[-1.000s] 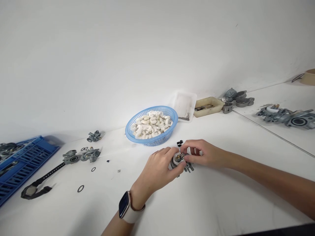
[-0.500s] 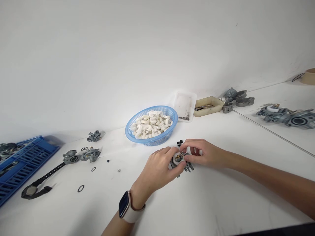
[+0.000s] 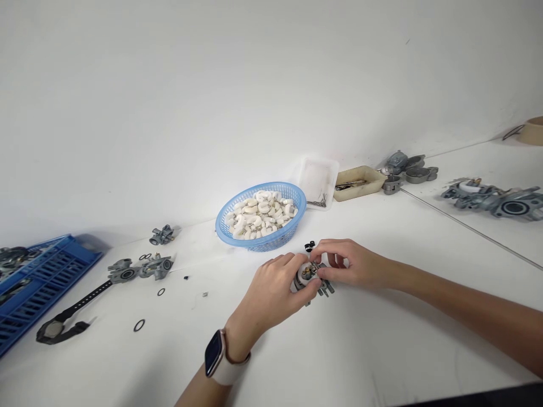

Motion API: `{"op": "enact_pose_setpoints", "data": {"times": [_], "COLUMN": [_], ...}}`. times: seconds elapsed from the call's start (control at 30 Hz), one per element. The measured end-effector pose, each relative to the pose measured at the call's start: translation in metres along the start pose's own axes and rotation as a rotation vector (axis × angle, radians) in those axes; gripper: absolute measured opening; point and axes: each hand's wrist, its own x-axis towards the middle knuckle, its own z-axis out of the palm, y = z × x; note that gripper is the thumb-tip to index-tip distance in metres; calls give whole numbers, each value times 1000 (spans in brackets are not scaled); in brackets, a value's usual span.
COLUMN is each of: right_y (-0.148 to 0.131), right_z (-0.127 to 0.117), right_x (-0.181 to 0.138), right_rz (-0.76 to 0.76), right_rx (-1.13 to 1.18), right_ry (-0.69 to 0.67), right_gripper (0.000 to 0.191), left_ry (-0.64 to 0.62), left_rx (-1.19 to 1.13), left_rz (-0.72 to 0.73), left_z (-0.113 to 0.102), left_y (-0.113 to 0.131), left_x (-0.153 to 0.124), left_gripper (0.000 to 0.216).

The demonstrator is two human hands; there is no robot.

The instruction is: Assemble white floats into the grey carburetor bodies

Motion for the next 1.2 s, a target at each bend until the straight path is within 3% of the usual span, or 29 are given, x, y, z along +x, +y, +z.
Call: {"op": "enact_pose_setpoints", "data": {"times": [1.2], "right_y": [3], "right_z": [2], "right_x": [0], "right_rz": [-11], "right_rx": [-3], "right_ry": [-3], "right_gripper": [23], "left_ry": [10], "left_rx": [-1], "left_rz": [8], "left_z": [1], "left_y": [1], "left_x": [-1], "left_gripper": [16]}}
